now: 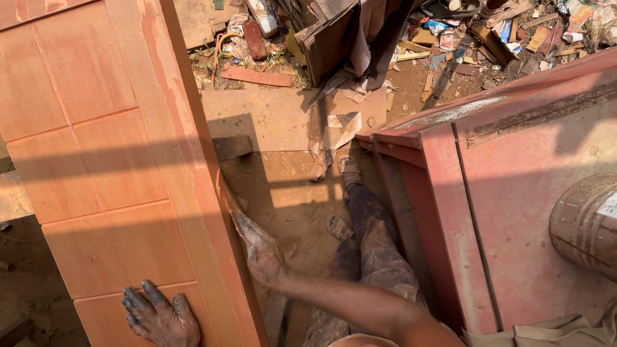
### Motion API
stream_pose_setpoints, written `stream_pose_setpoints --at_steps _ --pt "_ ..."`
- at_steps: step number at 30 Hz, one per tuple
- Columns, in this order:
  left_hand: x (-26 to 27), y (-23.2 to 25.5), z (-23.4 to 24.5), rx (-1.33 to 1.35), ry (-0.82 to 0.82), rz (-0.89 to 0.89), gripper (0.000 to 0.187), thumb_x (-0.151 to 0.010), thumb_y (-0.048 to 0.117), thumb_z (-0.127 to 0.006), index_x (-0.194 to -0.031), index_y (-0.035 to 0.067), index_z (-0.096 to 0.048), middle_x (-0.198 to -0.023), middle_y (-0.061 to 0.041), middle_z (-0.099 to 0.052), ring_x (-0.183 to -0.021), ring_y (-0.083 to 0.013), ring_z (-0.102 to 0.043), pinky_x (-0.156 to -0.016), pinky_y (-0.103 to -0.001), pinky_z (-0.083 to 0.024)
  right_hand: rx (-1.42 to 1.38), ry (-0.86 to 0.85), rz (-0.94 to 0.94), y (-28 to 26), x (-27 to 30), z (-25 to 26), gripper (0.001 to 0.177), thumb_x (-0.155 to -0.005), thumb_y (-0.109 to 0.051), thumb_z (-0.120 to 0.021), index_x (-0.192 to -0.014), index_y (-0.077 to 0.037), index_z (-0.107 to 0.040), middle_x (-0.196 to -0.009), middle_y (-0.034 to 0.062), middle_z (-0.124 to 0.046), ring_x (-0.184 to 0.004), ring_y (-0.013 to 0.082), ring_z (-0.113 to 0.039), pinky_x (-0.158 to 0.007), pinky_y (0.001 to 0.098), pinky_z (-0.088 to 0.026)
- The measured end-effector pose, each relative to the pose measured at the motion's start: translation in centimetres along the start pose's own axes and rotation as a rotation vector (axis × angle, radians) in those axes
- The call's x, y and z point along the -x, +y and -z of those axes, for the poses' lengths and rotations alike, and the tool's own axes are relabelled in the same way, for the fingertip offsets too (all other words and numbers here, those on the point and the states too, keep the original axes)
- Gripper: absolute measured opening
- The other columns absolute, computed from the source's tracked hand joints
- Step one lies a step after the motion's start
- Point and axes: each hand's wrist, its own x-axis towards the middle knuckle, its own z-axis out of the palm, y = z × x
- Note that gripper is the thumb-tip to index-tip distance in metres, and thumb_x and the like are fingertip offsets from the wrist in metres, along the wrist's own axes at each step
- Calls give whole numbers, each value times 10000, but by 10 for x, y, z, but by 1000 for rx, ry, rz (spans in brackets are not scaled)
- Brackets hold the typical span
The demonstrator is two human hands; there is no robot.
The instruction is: The person sands a reddish-brown wooden door panel using a sanding block. They hold the panel with the left hand and rub the surface and edges with the right hand, moving along the frame and panels.
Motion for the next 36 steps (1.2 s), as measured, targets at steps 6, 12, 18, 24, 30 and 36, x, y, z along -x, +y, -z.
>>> stream_pose_setpoints --at_steps 6,12,18,24,30,36 --pt "66 -31 -20 -82 10 91 731 -1105 571 -267 -1695 142 -210 -1738 -284 -162 -1600 -472 -169 -1246 -687 -160 71 83 144 16 -87 32 467 -1029 43 -407 -1472 -14 -542 -1492 179 -600 -1383 278 -592 -1218 351 -450" --pt "53 -5 1 -48 -11 89 753 -1070 570 -311 -1681 144 -198 -1725 -283 -138 -1598 -470 -135 -1219 -688 -108 -27 -150 228 29 -111 43 517 -968 85 -408 -1344 -141 -682 -1353 89 -716 -1247 183 -696 -1124 340 -569" --pt "50 5 6 -11 -25 126 739 -1071 524 -334 -1687 142 -190 -1738 -256 -105 -1603 -450 -123 -1236 -674 -94 59 -180 257 6 40 42 610 -887 153 -423 -1326 -166 -702 -1375 48 -713 -1300 158 -652 -1145 385 -389" --pt "49 10 12 2 -36 129 746 -1072 532 -327 -1685 135 -177 -1736 -258 -93 -1601 -435 -117 -1229 -665 -95 -67 -144 175 3 92 42 601 -897 162 -452 -1362 -152 -666 -1409 70 -684 -1363 203 -625 -1200 411 -425" --pt "52 6 12 14 -48 118 731 -1084 529 -316 -1689 146 -168 -1735 -261 -78 -1606 -427 -93 -1231 -656 -76 244 -22 305 30 10 14 590 -930 87 -427 -1489 -78 -516 -1554 116 -527 -1487 256 -473 -1304 410 -325" --pt "52 7 12 17 -52 111 734 -1083 531 -315 -1683 139 -157 -1733 -260 -86 -1608 -419 -95 -1236 -652 -71 449 -186 702 11 91 18 465 -1091 -46 -498 -1538 -173 -494 -1605 52 -493 -1536 212 -395 -1342 415 -259"
